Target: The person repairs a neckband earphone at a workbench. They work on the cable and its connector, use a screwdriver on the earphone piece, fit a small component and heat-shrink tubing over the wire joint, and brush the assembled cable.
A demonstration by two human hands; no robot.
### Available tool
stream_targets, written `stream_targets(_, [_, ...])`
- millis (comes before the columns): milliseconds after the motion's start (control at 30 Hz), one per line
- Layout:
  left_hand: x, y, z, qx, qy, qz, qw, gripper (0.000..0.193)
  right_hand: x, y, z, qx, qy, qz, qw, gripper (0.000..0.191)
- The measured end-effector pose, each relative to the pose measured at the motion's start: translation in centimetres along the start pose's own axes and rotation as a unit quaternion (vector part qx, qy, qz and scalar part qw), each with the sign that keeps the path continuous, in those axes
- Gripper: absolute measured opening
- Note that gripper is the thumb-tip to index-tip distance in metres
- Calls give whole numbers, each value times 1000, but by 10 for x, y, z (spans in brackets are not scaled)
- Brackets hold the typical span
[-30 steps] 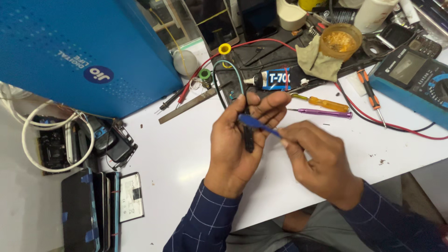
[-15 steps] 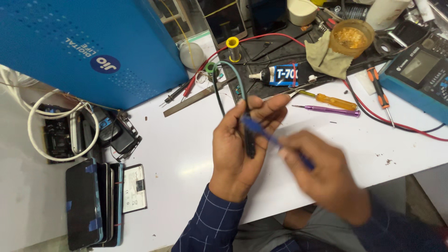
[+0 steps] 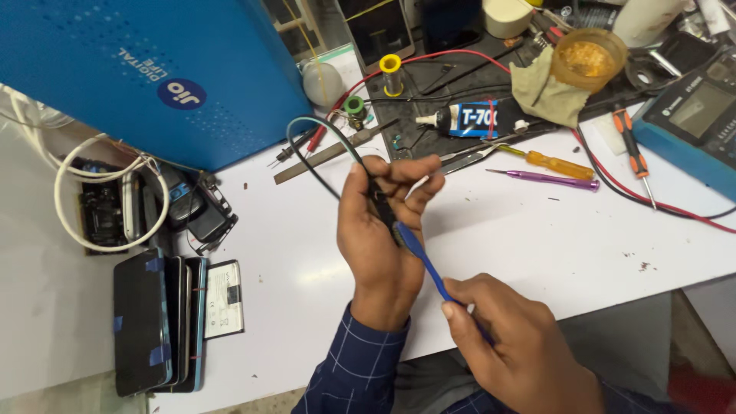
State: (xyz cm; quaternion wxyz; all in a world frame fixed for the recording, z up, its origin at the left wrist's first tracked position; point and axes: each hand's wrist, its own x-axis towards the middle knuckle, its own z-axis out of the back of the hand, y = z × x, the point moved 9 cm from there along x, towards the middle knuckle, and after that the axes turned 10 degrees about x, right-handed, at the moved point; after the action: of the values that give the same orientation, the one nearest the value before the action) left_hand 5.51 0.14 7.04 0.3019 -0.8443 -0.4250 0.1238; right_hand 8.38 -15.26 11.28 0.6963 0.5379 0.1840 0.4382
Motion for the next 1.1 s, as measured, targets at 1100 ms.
stream_targets(1100, [-9,20,-1,27,-30,40,998,36,-2,-6,9,-33,-5,23,999,15])
